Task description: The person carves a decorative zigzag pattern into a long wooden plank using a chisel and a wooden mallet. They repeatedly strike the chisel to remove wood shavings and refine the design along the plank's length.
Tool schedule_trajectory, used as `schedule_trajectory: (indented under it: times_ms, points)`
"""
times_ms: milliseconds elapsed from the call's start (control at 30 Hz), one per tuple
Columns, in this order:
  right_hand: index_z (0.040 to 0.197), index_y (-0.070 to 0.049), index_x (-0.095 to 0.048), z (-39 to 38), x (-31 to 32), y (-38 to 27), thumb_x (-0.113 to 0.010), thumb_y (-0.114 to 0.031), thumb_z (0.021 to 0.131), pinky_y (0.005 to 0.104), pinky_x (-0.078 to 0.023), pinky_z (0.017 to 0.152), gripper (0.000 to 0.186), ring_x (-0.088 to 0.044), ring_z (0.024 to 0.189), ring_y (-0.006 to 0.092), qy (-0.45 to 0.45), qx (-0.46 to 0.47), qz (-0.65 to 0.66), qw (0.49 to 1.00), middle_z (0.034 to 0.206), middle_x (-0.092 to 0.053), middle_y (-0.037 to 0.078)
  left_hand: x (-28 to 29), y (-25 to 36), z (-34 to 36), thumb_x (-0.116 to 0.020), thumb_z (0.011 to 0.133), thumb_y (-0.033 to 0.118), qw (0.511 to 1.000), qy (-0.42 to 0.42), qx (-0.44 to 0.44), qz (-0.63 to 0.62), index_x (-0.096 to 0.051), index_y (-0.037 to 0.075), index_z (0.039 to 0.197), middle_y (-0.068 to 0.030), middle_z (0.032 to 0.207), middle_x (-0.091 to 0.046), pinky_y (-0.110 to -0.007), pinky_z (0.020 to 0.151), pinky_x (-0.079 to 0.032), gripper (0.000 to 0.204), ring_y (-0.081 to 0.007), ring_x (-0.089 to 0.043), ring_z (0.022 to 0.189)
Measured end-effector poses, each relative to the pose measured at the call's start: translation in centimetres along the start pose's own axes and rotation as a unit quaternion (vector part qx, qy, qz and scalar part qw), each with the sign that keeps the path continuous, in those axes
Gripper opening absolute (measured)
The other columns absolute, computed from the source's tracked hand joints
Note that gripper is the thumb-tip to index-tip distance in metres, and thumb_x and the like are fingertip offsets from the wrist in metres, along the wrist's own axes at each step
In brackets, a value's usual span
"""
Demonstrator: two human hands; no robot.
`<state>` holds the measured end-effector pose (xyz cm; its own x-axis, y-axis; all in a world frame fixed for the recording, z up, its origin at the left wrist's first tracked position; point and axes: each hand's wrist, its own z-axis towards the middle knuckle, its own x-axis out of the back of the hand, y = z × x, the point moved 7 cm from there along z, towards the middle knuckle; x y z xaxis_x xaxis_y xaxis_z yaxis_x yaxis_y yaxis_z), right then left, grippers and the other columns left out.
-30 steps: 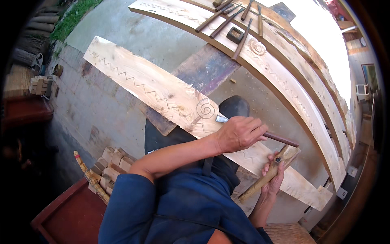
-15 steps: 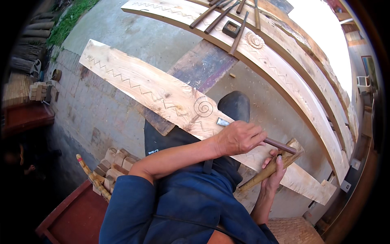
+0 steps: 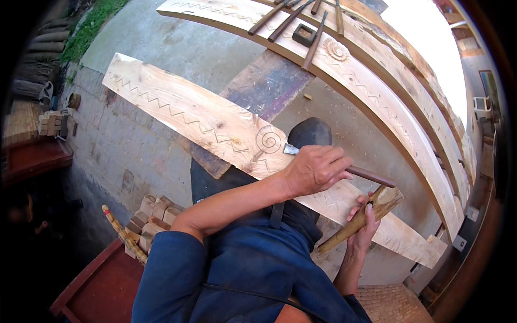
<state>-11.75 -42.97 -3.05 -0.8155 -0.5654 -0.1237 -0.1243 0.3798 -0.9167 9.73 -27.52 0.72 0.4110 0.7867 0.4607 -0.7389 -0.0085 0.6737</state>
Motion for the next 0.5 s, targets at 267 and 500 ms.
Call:
schedule_trajectory:
  times_ms: [267, 500]
  points:
    - [0.143, 0.000, -0.052, 1.5, 3.1, -3.6, -0.066, -0.020, 0.107, 0.0254, -0.054, 0.058, 0.044, -0.065, 0.074, 0.0133, 0.083, 0.035, 0.009, 0.996, 0.112, -0.067, 0.012, 0.1, -0.4, -0.1, -0.087, 0.084, 0.025, 0.999, -0.015, 0.013, -0.026, -0.073, 0.011, 0.105, -0.0040, 0.086, -0.063, -0.037, 0.062, -0.055, 0.029, -0.0251, -0.068, 0.075]
    - [0.129, 0.000, -0.060, 1.5, 1.1, -6.3, -0.070, -0.011, 0.101, 0.0253, -0.049, 0.057, 0.032, -0.059, 0.068, 0.0111, 0.075, 0.064, -0.256, 0.962, 0.101, -0.066, 0.007, -0.2, -0.5, -0.3, -0.085, 0.087, 0.025, 0.999, -0.022, 0.017, -0.036, -0.073, 0.011, 0.104, -0.0046, 0.087, -0.063, -0.038, 0.064, -0.056, 0.025, -0.0258, -0.069, 0.077]
